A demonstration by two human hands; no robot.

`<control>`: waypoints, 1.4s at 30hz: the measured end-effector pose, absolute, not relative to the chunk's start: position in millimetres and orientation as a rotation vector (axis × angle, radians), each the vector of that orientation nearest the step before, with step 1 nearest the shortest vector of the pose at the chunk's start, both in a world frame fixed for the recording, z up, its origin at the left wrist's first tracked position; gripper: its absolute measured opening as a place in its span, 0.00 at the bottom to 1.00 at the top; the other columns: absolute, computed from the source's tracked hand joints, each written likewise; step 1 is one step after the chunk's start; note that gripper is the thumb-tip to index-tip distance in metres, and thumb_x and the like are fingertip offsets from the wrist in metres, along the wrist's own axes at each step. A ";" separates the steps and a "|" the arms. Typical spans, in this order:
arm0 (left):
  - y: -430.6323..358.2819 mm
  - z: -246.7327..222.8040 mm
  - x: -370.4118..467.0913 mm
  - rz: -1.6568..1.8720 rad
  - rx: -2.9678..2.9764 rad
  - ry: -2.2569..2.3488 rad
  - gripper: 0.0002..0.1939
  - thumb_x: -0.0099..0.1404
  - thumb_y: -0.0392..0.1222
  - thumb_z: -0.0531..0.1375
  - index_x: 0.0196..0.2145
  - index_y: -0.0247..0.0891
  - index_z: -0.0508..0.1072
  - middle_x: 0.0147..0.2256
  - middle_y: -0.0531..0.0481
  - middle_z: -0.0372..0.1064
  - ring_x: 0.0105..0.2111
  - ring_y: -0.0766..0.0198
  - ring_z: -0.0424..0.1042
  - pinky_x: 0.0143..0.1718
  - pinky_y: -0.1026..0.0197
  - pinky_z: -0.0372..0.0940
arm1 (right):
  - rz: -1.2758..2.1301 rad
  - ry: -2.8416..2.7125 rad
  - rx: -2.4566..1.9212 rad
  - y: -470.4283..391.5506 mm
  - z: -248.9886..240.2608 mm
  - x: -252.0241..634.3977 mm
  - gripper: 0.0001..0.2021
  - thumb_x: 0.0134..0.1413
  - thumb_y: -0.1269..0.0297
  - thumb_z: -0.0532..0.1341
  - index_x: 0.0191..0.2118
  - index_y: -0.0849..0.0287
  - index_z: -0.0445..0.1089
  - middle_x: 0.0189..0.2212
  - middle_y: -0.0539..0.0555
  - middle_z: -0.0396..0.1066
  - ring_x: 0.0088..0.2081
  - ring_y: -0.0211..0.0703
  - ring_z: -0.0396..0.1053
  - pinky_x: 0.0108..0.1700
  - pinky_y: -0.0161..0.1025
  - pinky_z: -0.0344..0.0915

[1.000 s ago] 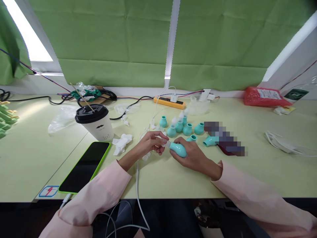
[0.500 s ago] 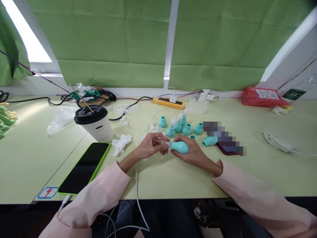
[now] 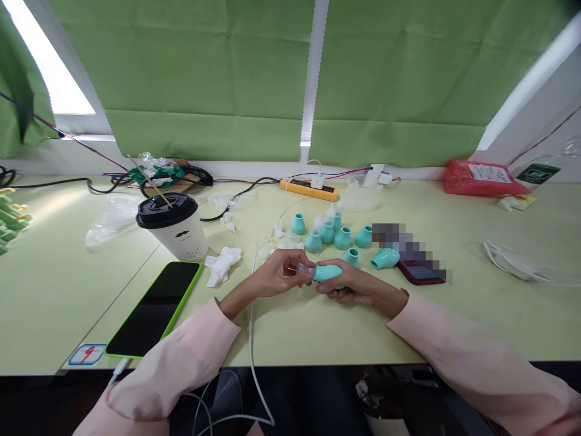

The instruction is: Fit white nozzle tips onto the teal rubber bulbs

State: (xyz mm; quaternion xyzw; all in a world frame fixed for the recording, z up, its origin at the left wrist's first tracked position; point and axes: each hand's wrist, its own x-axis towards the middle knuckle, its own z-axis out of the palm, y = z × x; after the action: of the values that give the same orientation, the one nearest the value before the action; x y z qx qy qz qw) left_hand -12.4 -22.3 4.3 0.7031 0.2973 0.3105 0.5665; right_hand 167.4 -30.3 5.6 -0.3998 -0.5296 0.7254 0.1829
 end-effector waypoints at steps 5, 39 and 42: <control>-22.9 7.9 -9.7 0.827 1.592 0.664 0.12 0.49 0.41 0.60 0.32 0.32 0.67 0.23 0.51 0.64 0.21 0.72 0.63 0.24 0.67 0.61 | 2.090 -1.440 -1.067 -29.8 9.7 167.4 0.13 0.35 0.68 0.62 0.31 0.60 0.60 0.15 0.41 0.50 0.14 0.23 0.41 0.14 0.26 0.35; -4.7 9.8 -47.1 0.247 2.848 1.281 0.13 0.46 0.28 0.53 0.29 0.38 0.70 0.37 0.47 0.59 0.39 0.57 0.54 0.35 0.58 0.56 | 1.163 -1.631 -0.970 -30.0 -10.3 161.4 0.11 0.42 0.60 0.59 0.32 0.60 0.62 0.26 0.51 0.64 0.27 0.37 0.62 0.30 0.37 0.63; -5.5 13.1 -46.0 0.319 2.769 1.251 0.13 0.45 0.31 0.54 0.31 0.37 0.68 0.33 0.48 0.61 0.37 0.58 0.56 0.34 0.59 0.57 | 1.111 -1.691 -1.014 -30.2 -12.6 161.4 0.11 0.43 0.60 0.58 0.33 0.60 0.62 0.27 0.52 0.65 0.28 0.38 0.63 0.31 0.37 0.62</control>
State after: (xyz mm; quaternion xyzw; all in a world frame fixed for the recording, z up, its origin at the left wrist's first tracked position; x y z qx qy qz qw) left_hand -46.0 -5.5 13.1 0.9055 0.4091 0.1045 0.0431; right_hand 161.4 -30.2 -12.6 -0.4054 -0.6763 0.4444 0.4252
